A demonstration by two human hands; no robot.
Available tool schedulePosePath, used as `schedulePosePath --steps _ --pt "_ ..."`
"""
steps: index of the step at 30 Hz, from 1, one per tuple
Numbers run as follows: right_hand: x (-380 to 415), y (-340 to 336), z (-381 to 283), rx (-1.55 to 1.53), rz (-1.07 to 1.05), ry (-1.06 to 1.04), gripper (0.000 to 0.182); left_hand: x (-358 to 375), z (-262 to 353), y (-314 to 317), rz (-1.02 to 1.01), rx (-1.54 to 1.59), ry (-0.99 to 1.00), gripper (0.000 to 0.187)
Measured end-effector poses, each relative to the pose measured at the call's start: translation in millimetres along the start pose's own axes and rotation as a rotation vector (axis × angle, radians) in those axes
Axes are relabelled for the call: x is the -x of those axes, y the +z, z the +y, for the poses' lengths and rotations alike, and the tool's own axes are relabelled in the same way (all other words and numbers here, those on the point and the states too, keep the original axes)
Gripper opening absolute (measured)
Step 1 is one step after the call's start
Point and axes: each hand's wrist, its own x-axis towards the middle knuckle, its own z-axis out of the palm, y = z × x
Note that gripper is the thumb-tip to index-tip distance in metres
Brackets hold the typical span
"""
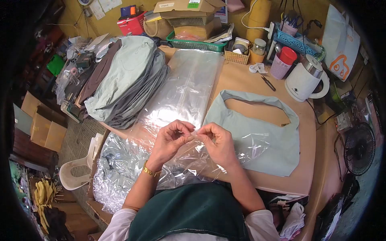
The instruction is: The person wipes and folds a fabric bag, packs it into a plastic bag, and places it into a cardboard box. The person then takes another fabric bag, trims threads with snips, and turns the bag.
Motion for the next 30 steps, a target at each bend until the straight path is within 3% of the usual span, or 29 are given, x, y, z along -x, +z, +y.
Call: schedulePosePath --steps 2,5,7,8,10,11,12,13,14,15,16,17,19,21,23,26,30 --pt "1.5 -1.4 -2.9 -0.052 -0.01 0.036 0.017 -1.2 -2.5 0.6 -0.041 0.286 -0.095 0.019" --pt "6.1 -1.2 -12.1 0.185 0.019 0.067 0.015 0.7 8.5 5.8 -0.133 0.32 -0.239 0.014" --pt "6.2 2.4 -7.2 0.262 0.145 -0.172 0.015 1.8 2.0 5.5 -0.182 0.363 -0.302 0.013" --pt "4.5 1.5 -4.1 0.262 0.146 -0.174 0.015 2.6 -1.7 0.0 -0.248 0.3 -0.294 0.013" --pt "0.2 -2.1 0.9 0.307 0.174 -0.436 0.012 3.5 -2.3 0.1 -0.314 0.236 -0.285 0.016" --pt "2.4 -1.7 -4.1 0.307 0.174 -0.437 0.012 3.3 0.8 5.5 -0.259 0.38 -0.165 0.02" --pt "6.3 -1.1 -14.7 -0.052 0.035 -0.121 0.014 2.8 3.1 8.5 -0.203 0.521 -0.044 0.025" --pt "9.1 -1.5 -24.4 -0.409 -0.106 0.202 0.018 3.0 4.2 5.9 -0.203 0.52 -0.046 0.025" --pt "5.6 -5.9 -31.5 -0.41 -0.105 0.204 0.018 2.7 5.5 1.0 -0.238 0.706 -0.126 0.028" --pt "-2.8 -13.5 -37.4 -0.28 -0.355 0.249 0.021 0.3 9.8 -1.2 -0.274 0.89 -0.206 0.033" --pt "-8.0 -19.8 -39.6 -0.144 -0.601 0.292 0.024 -0.9 19.8 2.2 -0.116 0.678 -0.273 0.036" --pt "-9.5 -23.8 -38.8 -0.142 -0.599 0.29 0.024 -2.0 31.1 3.5 -0.119 0.678 -0.272 0.036" --pt "-11.8 -30.8 -36.9 -0.039 -0.929 0.162 0.025 -5.4 46.4 1.0 0.154 0.544 -0.322 0.04" --pt "-15.0 -39.6 -36.9 -0.133 -0.983 0.228 0.026 -10.2 43.6 -25.6 -0.002 0.588 -0.128 0.04" --pt "-22.0 -46.8 -35.3 -0.148 -0.914 -0.253 0.024 -10.8 57.2 -36.6 -0.056 0.504 -0.067 0.042" --pt "-25.6 -63.3 -47.7 -0.101 -1.094 -0.133 0.022 -10.3 69.3 -44.5 -0.056 0.394 -0.006 0.041" --pt "-28.2 -64.8 -51.8 0.155 -1.094 0.068 0.021 -13.2 82.7 -49.8 -0.101 0.433 0.064 0.038"
